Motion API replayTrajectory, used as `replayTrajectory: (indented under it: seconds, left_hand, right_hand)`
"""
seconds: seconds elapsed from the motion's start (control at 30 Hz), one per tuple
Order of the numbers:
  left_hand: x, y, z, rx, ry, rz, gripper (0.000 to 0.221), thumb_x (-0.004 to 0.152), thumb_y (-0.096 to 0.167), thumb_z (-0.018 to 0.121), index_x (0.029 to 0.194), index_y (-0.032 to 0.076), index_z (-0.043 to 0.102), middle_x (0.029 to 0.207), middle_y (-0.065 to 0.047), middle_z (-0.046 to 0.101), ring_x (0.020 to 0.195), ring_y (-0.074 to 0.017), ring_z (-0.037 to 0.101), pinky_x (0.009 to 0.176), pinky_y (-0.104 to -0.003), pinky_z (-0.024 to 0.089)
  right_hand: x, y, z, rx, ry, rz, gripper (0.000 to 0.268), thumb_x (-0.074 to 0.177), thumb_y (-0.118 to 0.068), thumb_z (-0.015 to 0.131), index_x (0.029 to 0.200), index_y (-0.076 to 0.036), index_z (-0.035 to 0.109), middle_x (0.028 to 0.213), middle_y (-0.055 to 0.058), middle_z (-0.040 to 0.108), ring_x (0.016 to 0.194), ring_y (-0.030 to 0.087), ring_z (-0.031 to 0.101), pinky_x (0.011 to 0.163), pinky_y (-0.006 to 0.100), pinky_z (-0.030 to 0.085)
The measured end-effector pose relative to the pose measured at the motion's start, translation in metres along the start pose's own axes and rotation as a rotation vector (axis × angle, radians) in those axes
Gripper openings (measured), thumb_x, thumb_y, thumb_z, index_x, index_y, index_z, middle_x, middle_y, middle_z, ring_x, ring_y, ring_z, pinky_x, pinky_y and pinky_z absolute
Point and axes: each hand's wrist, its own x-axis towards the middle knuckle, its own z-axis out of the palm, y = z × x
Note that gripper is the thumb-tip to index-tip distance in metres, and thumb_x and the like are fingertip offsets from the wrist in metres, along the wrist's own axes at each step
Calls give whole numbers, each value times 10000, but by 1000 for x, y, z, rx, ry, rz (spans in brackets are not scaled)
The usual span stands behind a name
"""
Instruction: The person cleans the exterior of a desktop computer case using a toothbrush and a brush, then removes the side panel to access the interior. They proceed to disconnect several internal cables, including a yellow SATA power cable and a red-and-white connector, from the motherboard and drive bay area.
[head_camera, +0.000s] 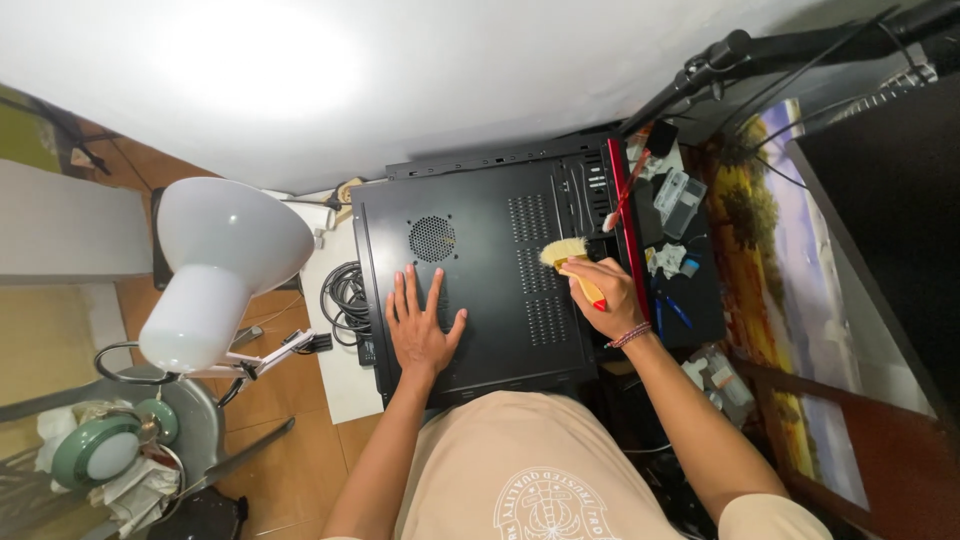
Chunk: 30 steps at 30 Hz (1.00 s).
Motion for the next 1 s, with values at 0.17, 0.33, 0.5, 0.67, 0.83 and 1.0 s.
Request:
replayTrajectory:
  seconds: [0.17, 0.33, 0.5, 0.67, 0.83, 1.0]
  left_hand:
    - [-1, 1, 1, -5, -1, -2, 767, 902, 544, 623, 1583, 266, 404, 1672, -191, 255, 1550, -364, 223, 1232, -514, 189]
    - [-2, 0, 1, -14, 2, -2, 760, 907, 544, 621, 1584, 270, 408, 1677, -187, 254, 1552, -362, 223, 1236, -514, 188]
    - [-2, 1, 0, -13, -4, 5, 763, 914, 545, 621, 1587, 261, 401, 1677, -193, 247, 1555, -372, 211, 1232, -522, 189]
    - [-2, -2, 4, -3, 0, 37, 780, 919, 548, 625, 1600, 251, 388, 1680, -210, 237, 1558, -387, 206, 1237, -524, 175]
    - [-1, -2, 5, 12, -16, 56, 790, 918, 554, 620, 1604, 242, 380, 1677, -223, 232, 1555, -391, 202, 1239, -524, 159]
    - [0, -2, 7, 41, -18, 67, 784, 934, 557, 606, 1607, 226, 376, 1679, -228, 231, 1559, -391, 191, 1237, -526, 151]
  right_hand:
    - [-22, -15, -15, -8, -48, 8, 212, 815, -65, 740, 1023, -57, 783, 1064, 106, 780, 929, 270, 729, 819, 359, 574]
    - [-46, -19, -23, 7, -125, 49, 172, 740, -106, 777, 907, -67, 786, 954, 70, 791, 857, 244, 734, 789, 344, 579]
    - [-51, -19, -27, 39, -39, 91, 92, 771, -116, 780, 856, -81, 783, 902, 53, 790, 802, 218, 738, 746, 334, 576]
    - [-61, -13, -27, -44, -7, 222, 37, 790, -106, 759, 788, -70, 754, 780, 87, 745, 715, 239, 723, 663, 340, 567]
    - [-75, 15, -27, -66, 44, 290, 114, 849, -92, 691, 742, -51, 685, 722, 85, 713, 669, 241, 708, 620, 357, 559]
    - [-61, 53, -33, -103, 108, 419, 228, 992, -20, 504, 900, -117, 688, 635, 9, 675, 635, 180, 665, 574, 336, 548]
